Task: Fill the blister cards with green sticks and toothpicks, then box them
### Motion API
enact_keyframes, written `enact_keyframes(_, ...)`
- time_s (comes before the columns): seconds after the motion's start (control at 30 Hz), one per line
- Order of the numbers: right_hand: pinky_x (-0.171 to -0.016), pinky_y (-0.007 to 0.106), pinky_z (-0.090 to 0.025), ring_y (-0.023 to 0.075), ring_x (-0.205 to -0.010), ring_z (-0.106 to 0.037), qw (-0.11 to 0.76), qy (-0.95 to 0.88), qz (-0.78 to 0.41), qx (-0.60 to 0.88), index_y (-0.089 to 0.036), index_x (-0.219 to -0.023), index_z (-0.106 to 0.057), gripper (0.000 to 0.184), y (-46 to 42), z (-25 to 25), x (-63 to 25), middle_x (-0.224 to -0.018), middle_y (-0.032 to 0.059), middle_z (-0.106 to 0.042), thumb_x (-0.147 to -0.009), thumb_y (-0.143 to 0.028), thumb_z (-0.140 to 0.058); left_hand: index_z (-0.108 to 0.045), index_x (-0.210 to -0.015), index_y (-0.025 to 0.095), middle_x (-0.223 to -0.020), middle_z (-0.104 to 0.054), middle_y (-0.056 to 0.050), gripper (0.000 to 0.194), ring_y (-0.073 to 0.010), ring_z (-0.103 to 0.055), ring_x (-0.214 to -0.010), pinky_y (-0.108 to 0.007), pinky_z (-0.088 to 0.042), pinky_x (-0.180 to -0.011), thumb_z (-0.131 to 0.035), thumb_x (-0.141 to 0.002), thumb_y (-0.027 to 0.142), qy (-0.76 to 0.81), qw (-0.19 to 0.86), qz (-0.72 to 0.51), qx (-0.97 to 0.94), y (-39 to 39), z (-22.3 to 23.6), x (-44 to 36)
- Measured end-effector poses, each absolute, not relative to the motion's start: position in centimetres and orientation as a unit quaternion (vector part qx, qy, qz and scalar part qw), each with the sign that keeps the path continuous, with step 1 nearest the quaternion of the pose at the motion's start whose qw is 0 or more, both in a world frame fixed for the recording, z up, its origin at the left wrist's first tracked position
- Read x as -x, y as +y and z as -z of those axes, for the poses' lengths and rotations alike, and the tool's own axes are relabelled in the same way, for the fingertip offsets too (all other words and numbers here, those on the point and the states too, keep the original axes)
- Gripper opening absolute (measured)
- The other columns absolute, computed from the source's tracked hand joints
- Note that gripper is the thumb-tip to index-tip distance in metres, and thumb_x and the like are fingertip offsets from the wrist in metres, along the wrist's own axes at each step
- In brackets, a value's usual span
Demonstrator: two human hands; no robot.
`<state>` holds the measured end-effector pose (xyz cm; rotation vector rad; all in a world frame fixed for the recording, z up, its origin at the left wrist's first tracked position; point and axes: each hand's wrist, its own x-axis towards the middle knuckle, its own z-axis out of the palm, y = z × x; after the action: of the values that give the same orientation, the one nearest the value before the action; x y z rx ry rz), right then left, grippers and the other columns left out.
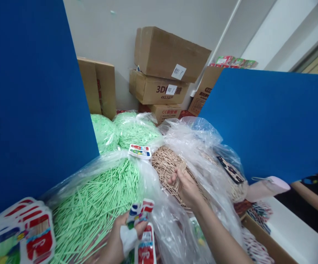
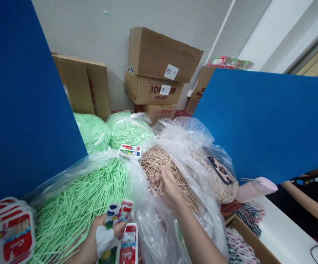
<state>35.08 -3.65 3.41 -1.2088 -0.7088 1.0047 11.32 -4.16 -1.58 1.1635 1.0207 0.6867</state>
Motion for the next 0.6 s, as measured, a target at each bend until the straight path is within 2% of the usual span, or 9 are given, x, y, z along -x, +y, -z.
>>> enact_keyframes(0.13,-0.08,0.039,-0.049,0.0183,-0.076,-0.062,0.703,-0.371,-0.385,0.468,-0.026,-0.096,-0.047,0.023,-4.3,-6.2,-29.8,-0.069,-0.0036,-0.053,-0.091,-0.049,-0.046,-0.065,-0.078,0.012,-0.072,-0.066,-0.005,0.02,-0.0188,-0.059,-0.065,-0.027,-0.046,-0.059,-0.069,-0.074,0.031,0.408,0.616,-0.339,-0.583,-3.7,0.6,-12.1)
enact_keyframes(0.27,-0.093,0.044,-0.043,0.0172,-0.08,-0.062,0.706,-0.445,-0.343,0.431,-0.026,-0.096,-0.044,0.016,-4.7,-6.7,-26.7,-0.071,-0.0033,-0.052,-0.096,-0.041,-0.039,-0.065,-0.074,0.014,-0.072,-0.061,-0.002,0.015,-0.0179,-0.055,-0.067,-0.026,-0.044,-0.062,-0.068,-0.075,0.028,0.403,0.547,-0.347,-0.646,-3.5,0.4,-12.2)
enact_keyframes(0.47,-0.098,0.041,-0.037,0.0184,-0.097,-0.056,0.644,-0.529,-0.269,0.484,-0.024,-0.09,-0.049,0.02,-4.9,-6.2,-25.4,-0.079,0.0005,-0.055,-0.099,-0.035,-0.034,-0.064,-0.072,0.015,-0.069,-0.057,0.0,0.016,-0.0166,-0.052,-0.065,-0.024,-0.041,-0.06,-0.067,-0.077,0.03,0.4,0.505,-0.358,-0.675,-3.4,0.3,-11.9)
enact_keyframes(0.6,-0.102,0.04,-0.034,0.0197,-0.116,-0.047,0.585,-0.561,-0.266,0.522,-0.024,-0.096,-0.051,0.022,-5.5,-5.3,-25.1,-0.101,0.0049,-0.058,-0.099,-0.035,-0.032,-0.064,-0.069,0.015,-0.069,-0.057,-0.001,0.015,-0.0171,-0.053,-0.065,-0.024,-0.04,-0.062,-0.066,-0.078,0.026,0.389,0.465,-0.374,-0.701,-3.0,-0.4,-11.8)
